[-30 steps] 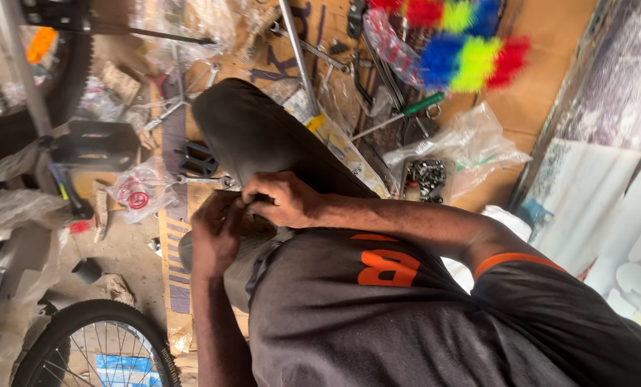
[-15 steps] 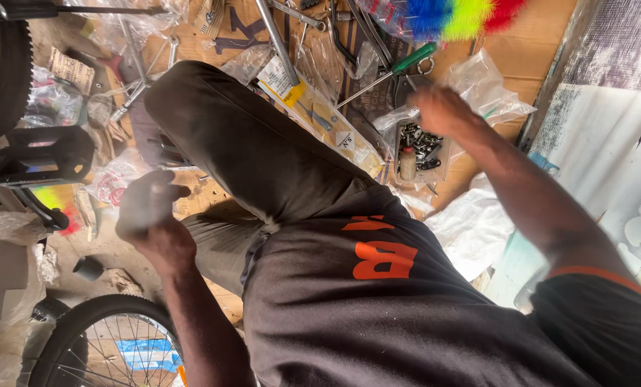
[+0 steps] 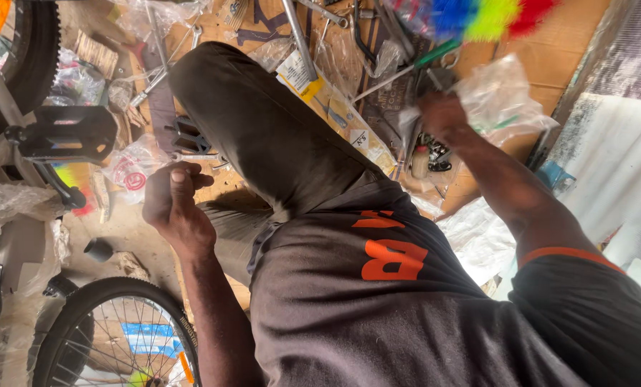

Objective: The person unpacks a bicycle pedal from a plastic bag and attaches it to the crank arm of a bicycle. They use a wrench to tighten the pedal and a screwdriver to adjust a bolt on the crank arm. The person also handles a container of nuts and bolts during the process.

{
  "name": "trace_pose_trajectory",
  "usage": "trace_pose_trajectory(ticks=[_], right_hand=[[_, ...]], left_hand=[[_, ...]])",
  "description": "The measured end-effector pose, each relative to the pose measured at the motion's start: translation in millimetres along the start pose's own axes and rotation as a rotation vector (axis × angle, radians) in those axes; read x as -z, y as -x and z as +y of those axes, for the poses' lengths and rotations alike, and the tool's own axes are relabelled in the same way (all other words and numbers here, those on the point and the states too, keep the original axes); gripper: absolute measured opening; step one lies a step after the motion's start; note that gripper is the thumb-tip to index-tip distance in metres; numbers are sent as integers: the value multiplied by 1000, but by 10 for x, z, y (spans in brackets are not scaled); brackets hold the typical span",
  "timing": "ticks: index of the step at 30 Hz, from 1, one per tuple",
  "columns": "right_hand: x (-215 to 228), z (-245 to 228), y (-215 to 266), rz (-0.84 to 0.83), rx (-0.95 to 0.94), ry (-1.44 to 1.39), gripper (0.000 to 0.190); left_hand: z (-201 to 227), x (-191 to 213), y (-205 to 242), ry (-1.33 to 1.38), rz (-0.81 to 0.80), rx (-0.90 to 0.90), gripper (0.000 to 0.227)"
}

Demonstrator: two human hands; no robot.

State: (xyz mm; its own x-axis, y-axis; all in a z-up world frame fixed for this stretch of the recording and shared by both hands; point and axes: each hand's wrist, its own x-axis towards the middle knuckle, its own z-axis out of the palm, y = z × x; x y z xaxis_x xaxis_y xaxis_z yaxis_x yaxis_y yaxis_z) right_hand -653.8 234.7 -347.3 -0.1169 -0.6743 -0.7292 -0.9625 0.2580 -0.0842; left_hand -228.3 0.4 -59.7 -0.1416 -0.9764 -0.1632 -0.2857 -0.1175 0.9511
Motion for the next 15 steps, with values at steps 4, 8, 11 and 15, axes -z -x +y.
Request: trace_pose_trajectory(ticks=[4, 8, 11, 15], right_hand=[[184, 408, -117, 346, -2, 39, 34], [774, 761, -367, 466, -285, -10, 23], [1205, 1013, -464, 506, -455, -146, 23], [1508, 1231, -608, 603, -505, -293, 17]], left_hand=[[-24, 75, 30, 8, -4, 15, 31], [34, 97, -63, -153, -37, -115, 35], [70, 86, -79, -202, -23, -172, 40], [110, -3, -112, -81, 13, -94, 42]])
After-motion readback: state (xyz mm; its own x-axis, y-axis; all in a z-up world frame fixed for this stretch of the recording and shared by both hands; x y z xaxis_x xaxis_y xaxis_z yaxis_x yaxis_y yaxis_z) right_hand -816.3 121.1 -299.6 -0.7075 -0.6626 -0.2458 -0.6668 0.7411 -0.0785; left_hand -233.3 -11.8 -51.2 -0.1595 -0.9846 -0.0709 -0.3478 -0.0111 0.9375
